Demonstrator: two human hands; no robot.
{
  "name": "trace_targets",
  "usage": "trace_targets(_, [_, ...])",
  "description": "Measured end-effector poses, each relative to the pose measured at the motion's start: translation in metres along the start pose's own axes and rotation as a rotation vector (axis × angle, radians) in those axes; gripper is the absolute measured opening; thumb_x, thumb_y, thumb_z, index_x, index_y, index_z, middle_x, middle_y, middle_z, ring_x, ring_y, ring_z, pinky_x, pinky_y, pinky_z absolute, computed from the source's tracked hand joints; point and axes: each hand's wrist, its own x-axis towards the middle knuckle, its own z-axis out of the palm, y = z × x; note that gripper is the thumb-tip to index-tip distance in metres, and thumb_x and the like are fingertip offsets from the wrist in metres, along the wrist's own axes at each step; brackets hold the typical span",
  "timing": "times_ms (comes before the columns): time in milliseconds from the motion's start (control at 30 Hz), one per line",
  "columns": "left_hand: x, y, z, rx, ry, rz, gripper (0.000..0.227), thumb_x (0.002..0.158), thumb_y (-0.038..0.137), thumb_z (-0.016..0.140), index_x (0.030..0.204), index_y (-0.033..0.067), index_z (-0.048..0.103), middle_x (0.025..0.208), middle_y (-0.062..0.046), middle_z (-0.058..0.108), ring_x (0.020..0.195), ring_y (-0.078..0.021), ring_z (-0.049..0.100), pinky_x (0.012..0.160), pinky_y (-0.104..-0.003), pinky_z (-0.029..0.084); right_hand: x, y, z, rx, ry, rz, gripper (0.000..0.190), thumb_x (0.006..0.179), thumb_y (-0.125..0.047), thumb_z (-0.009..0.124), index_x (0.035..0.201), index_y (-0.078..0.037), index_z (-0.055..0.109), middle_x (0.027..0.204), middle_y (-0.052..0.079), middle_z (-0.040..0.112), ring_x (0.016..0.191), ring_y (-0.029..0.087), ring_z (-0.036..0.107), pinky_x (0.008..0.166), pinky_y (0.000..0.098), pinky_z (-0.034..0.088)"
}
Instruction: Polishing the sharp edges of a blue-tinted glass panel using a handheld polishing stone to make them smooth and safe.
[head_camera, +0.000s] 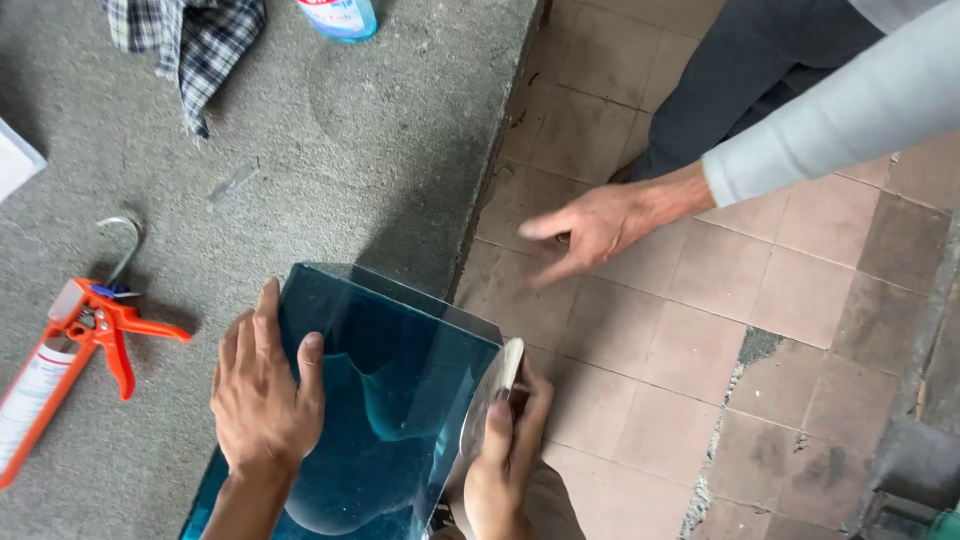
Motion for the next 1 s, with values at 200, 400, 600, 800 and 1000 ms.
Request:
trace_targets(200, [-0.002,0.0,-0.001,-0.013,0.029,0.015,0.075,0.114,0.053,0.035,0.175,0.0101,0.039,0.147,-0.025,0.064,0.133,-0.0467,0.06,0.099,-0.063,0.054,0.028,-0.037,0.002,0.147,0.04,0.327,0.055,0.101,-0.042,0.048,0.143,-0.009,0.059,0.109,0.012,0.06,0.091,0.021,0.06,0.076,0.0367,0.051])
trace_targets(400, [-0.005,0.0,-0.001,0.012,0.055,0.052,0.076,0.115,0.056,0.029,0.175,0.0091,0.039,0.146,-0.027,0.065,0.135,-0.0476,0.061,0.1,-0.063,0.055,0.067,-0.105,0.019,0.06,0.083,0.766,0.06,0.101,-0.047,0.038,0.15,-0.02,0.057,0.131,0.011,0.061,0.107,0.026,0.058,0.085,0.044,0.05])
trace_targets(600, [-0.009,0.0,0.002,0.027,0.072,0.079,0.076,0.116,0.053,0.034,0.176,0.0068,0.039,0.143,-0.027,0.066,0.136,-0.0483,0.061,0.102,-0.063,0.055,0.057,-0.088,-0.003,0.142,0.095,0.783,0.058,0.103,-0.046,0.041,0.149,-0.016,0.06,0.129,0.009,0.058,0.102,0.025,0.059,0.079,0.041,0.05])
trace_targets(800, [-0.013,0.004,0.0,0.041,0.072,0.073,0.077,0.116,0.054,0.034,0.176,0.0066,0.04,0.141,-0.026,0.066,0.134,-0.0478,0.062,0.098,-0.063,0.056,0.048,-0.092,-0.013,-0.035,0.046,0.792,0.06,0.097,-0.051,0.04,0.141,-0.016,0.06,0.127,0.016,0.053,0.099,0.034,0.057,0.079,0.0479,0.054])
trace_targets(1000, [-0.011,0.005,-0.002,0.054,0.035,0.059,0.078,0.115,0.056,0.034,0.176,0.0073,0.039,0.144,-0.025,0.064,0.129,-0.0478,0.063,0.095,-0.062,0.057,0.071,-0.098,0.005,-0.147,0.058,0.71,0.047,0.098,-0.051,0.038,0.126,-0.017,0.056,0.126,0.012,0.054,0.113,0.03,0.058,0.092,0.045,0.052])
